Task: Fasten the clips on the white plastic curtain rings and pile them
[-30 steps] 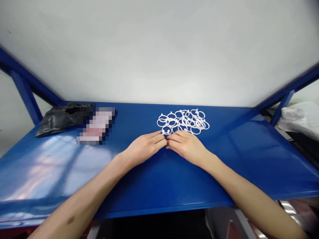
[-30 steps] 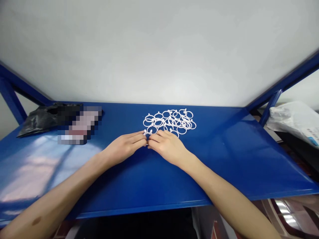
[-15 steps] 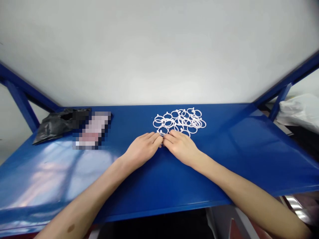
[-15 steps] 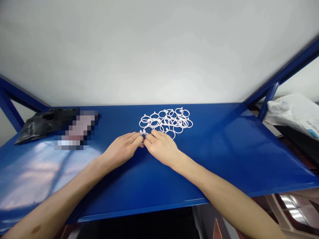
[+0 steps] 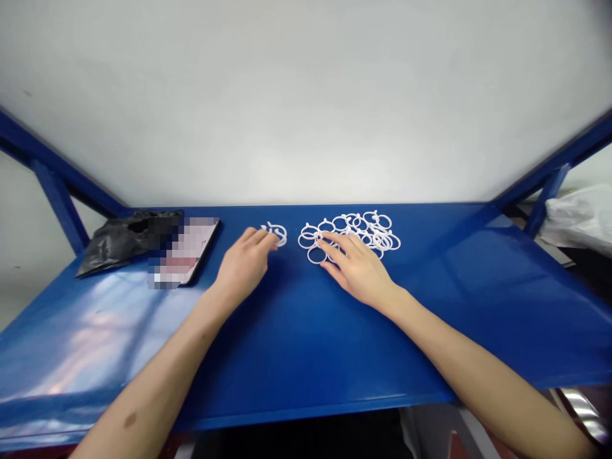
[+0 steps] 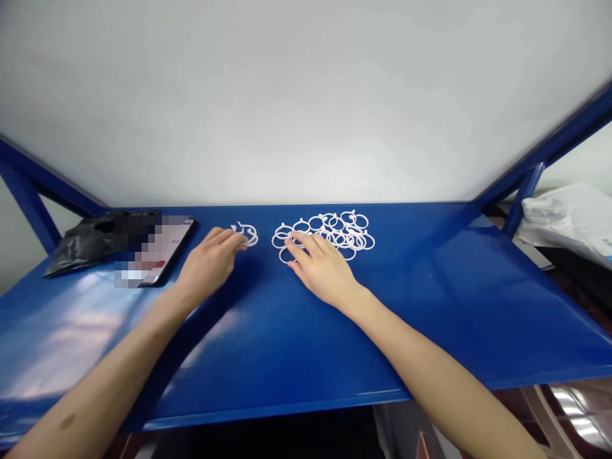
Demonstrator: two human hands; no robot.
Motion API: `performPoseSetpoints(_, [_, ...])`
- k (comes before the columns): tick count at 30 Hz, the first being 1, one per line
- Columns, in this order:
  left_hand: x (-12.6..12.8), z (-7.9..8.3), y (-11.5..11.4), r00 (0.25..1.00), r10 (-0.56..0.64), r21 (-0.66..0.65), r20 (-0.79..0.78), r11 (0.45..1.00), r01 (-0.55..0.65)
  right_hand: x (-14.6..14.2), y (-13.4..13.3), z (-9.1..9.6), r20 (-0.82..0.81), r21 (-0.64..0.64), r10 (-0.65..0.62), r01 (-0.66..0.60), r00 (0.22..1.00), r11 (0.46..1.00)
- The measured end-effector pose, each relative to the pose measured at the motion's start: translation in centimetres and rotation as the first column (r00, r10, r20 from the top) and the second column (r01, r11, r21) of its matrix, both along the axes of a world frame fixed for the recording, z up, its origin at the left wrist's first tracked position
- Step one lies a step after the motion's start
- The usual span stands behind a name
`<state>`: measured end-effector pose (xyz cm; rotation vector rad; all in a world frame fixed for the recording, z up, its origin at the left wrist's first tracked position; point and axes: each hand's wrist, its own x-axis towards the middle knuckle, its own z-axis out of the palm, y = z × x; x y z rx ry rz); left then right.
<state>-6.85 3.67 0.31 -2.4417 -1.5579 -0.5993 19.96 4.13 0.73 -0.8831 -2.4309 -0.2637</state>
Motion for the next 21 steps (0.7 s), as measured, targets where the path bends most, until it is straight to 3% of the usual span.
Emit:
performPoseSetpoints(3, [-2.4,-0.5,1.1,0.989,0.117,-0.066,-0.086,0.99,-0.123,0.6,0.7,-0.1,0.063,-0.061,0.003,0.001,0.998,0.998])
performPoseSetpoints(7, [-2.6,-0.7,1.2,0.989,0.142,0.03,-0.032,0.99,-0.141,0.5,1.1,-0.5,0.09,-0.119,0.013,-0.002,0.996,0.993])
performPoseSetpoints(10, [-0.8,-0.6,0.6,0.997,0.055,0.045,0.049,0.997,-0.058,0.0,0.9,-0.8,0.083,-0.131,0.023,-0.012,0.996,0.991])
performPoseSetpoints(15, [2.0,-0.7,-0.5,0.972,-0.217,-0.078,0.092,0.971,0.224,0.0,0.5,-0.4,0.106,-0.139,0.117,-0.102,0.987,0.985])
performPoseSetpoints(21, [1.6,-1.1,-0.5,0.976,-0.204,-0.152,0.077,0.965,0.214,2.7,1.2,1.1,0.137,-0.163,0.008,0.014,0.991,0.986])
